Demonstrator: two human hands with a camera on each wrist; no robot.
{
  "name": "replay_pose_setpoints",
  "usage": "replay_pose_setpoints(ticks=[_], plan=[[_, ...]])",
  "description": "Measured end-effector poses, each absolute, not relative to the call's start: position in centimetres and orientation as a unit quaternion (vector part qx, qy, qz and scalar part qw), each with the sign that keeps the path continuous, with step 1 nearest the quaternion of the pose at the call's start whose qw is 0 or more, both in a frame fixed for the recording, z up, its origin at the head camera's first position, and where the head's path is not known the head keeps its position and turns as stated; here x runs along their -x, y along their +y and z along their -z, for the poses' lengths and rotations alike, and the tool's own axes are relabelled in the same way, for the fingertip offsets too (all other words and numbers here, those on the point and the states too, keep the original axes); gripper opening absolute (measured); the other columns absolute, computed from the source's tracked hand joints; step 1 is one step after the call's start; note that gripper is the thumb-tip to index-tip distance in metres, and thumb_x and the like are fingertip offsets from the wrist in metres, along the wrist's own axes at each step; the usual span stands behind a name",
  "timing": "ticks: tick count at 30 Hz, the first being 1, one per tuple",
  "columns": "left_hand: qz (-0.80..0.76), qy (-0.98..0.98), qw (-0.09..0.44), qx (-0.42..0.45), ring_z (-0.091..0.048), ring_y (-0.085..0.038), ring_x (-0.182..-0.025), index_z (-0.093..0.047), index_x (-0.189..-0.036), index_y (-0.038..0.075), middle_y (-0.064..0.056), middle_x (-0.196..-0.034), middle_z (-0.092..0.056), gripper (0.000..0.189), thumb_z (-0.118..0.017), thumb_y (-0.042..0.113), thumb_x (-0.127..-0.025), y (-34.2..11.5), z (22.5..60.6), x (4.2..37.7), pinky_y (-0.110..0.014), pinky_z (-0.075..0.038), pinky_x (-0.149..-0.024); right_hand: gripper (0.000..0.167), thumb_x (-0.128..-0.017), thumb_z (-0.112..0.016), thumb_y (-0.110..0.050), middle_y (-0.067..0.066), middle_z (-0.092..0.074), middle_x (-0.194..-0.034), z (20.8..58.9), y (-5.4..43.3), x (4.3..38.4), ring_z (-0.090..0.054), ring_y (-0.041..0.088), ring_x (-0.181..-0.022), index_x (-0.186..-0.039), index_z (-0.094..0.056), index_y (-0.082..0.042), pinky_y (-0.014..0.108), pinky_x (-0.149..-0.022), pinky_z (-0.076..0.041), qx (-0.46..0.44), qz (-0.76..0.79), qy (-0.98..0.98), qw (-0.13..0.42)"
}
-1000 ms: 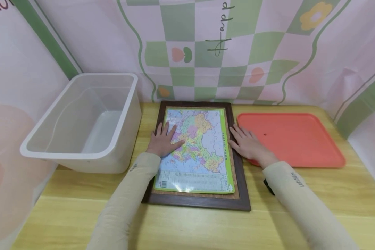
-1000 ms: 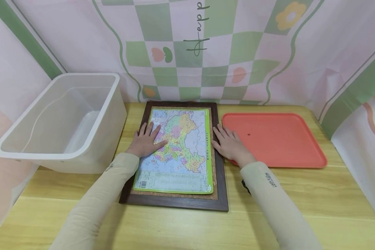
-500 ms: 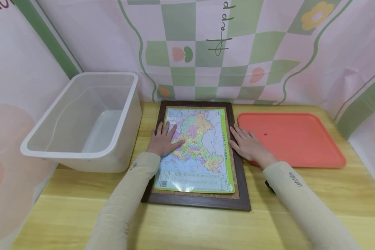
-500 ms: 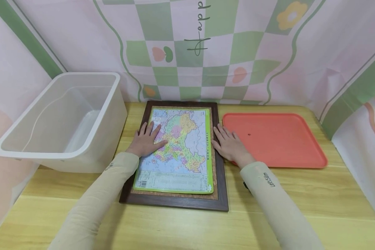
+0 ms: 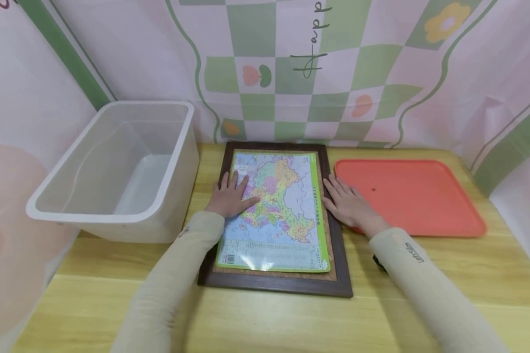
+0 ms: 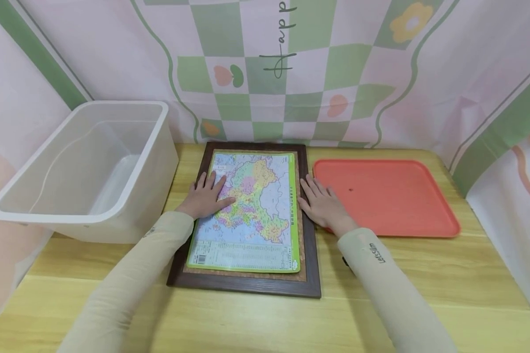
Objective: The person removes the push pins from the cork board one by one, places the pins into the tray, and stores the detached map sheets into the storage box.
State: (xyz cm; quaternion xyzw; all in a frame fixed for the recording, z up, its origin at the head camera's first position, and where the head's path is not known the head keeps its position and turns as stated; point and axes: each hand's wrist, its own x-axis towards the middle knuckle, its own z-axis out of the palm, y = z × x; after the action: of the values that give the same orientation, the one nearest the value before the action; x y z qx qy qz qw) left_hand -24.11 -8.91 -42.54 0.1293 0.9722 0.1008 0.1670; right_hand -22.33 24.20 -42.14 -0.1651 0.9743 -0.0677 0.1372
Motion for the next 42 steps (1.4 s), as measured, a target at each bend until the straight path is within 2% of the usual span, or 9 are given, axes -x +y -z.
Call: replay_pose_setpoints(ticks=[9, 13, 17, 20, 25, 29, 33, 38, 42], plan=[[-0.097, 0.968, 0.173, -0.153, 0.004, -0.044, -0.147, -0.009, -0.155, 0.012, -0.023, -0.160, 0.000, 0.078, -0.032, 0.060, -0.097, -8.8, 41.4, 24.1, -0.054, -0.006, -0.120, 0.066, -0.104, -0.018, -0.045, 0.018, 0.006, -0.161, 42.1, 24.1, 22.4, 0.001, 0.039, -0.148, -0.154, 0.001, -0.007, 0.059, -0.118, -0.006, 0.157, 0.075, 0.974, 0.142], [-0.115, 0.965, 0.178, -0.153, 0.000, -0.045, -0.147, -0.015, -0.154, 0.010, -0.023, -0.160, -0.003, 0.062, -0.029, 0.043, -0.104, -9.2, 41.1, 24.2, -0.053, -0.009, -0.121, 0.066, -0.104, -0.017, -0.046, 0.017, 0.006, -0.161, 42.1, 23.9, 22.5, 0.001, 0.039, -0.149, -0.155, 0.001, -0.008, 0.059, -0.118, -0.006, 0.159, 0.074, 0.974, 0.143], [-0.158, 0.958, 0.185, -0.153, -0.004, -0.042, -0.148, -0.023, -0.152, 0.007, -0.022, -0.160, -0.010, 0.050, -0.026, 0.025, -0.106, -9.5, 40.8, 24.6, -0.051, -0.009, -0.121, 0.066, -0.104, -0.018, -0.046, 0.017, 0.006, -0.161, 42.3, 23.9, 22.5, 0.001, 0.039, -0.149, -0.155, 0.001, -0.008, 0.059, -0.118, -0.007, 0.161, 0.073, 0.974, 0.142], [-0.205, 0.947, 0.197, -0.148, -0.005, -0.037, -0.149, -0.025, -0.152, 0.007, -0.019, -0.160, -0.013, 0.048, -0.025, 0.021, -0.105, -9.6, 40.2, 24.7, -0.049, -0.011, -0.122, 0.066, -0.104, -0.018, -0.046, 0.017, 0.006, -0.161, 42.3, 24.0, 22.5, 0.001, 0.039, -0.149, -0.155, 0.001, -0.008, 0.059, -0.118, -0.008, 0.161, 0.075, 0.974, 0.141], [-0.260, 0.931, 0.220, -0.131, -0.003, -0.029, -0.151, -0.022, -0.152, 0.008, -0.014, -0.162, -0.011, 0.049, -0.024, 0.021, -0.105, -9.5, 39.7, 24.5, -0.047, -0.015, -0.121, 0.066, -0.104, -0.019, -0.045, 0.018, 0.005, -0.161, 42.3, 24.0, 22.5, 0.000, 0.040, -0.148, -0.154, 0.001, -0.007, 0.059, -0.118, -0.009, 0.162, 0.080, 0.974, 0.138], [-0.236, 0.934, 0.234, -0.130, -0.006, -0.032, -0.150, -0.019, -0.152, 0.003, -0.018, -0.161, -0.005, 0.053, -0.026, 0.023, -0.104, -9.3, 39.7, 24.4, -0.049, -0.014, -0.121, 0.065, -0.104, -0.020, -0.044, 0.019, 0.005, -0.161, 42.2, 24.0, 22.4, 0.000, 0.040, -0.148, -0.154, 0.000, -0.007, 0.059, -0.118, -0.009, 0.163, 0.081, 0.974, 0.137], [-0.194, 0.942, 0.233, -0.144, -0.008, -0.035, -0.149, -0.020, -0.151, -0.001, -0.020, -0.161, -0.006, 0.054, -0.028, 0.024, -0.103, -9.0, 39.7, 24.3, -0.053, -0.011, -0.121, 0.066, -0.104, -0.019, -0.044, 0.019, 0.004, -0.161, 42.2, 24.1, 22.4, 0.000, 0.040, -0.148, -0.154, 0.000, -0.006, 0.059, -0.118, -0.009, 0.165, 0.081, 0.973, 0.136], [-0.168, 0.947, 0.229, -0.150, -0.008, -0.036, -0.149, -0.022, -0.151, 0.002, -0.020, -0.161, -0.008, 0.054, -0.031, 0.025, -0.104, -8.6, 39.8, 24.3, -0.055, -0.011, -0.120, 0.066, -0.104, -0.019, -0.045, 0.019, 0.005, -0.161, 42.3, 24.1, 22.4, 0.000, 0.040, -0.148, -0.154, 0.000, -0.007, 0.058, -0.118, -0.009, 0.165, 0.079, 0.974, 0.136], [-0.166, 0.948, 0.229, -0.146, -0.002, -0.040, -0.149, -0.020, -0.153, 0.005, -0.020, -0.161, -0.003, 0.055, -0.031, 0.027, -0.103, -8.2, 40.1, 24.2, -0.056, -0.008, -0.120, 0.066, -0.104, -0.018, -0.045, 0.018, 0.006, -0.161, 42.3, 24.2, 22.4, 0.001, 0.040, -0.148, -0.154, 0.002, -0.007, 0.058, -0.118, -0.008, 0.165, 0.081, 0.973, 0.139]])
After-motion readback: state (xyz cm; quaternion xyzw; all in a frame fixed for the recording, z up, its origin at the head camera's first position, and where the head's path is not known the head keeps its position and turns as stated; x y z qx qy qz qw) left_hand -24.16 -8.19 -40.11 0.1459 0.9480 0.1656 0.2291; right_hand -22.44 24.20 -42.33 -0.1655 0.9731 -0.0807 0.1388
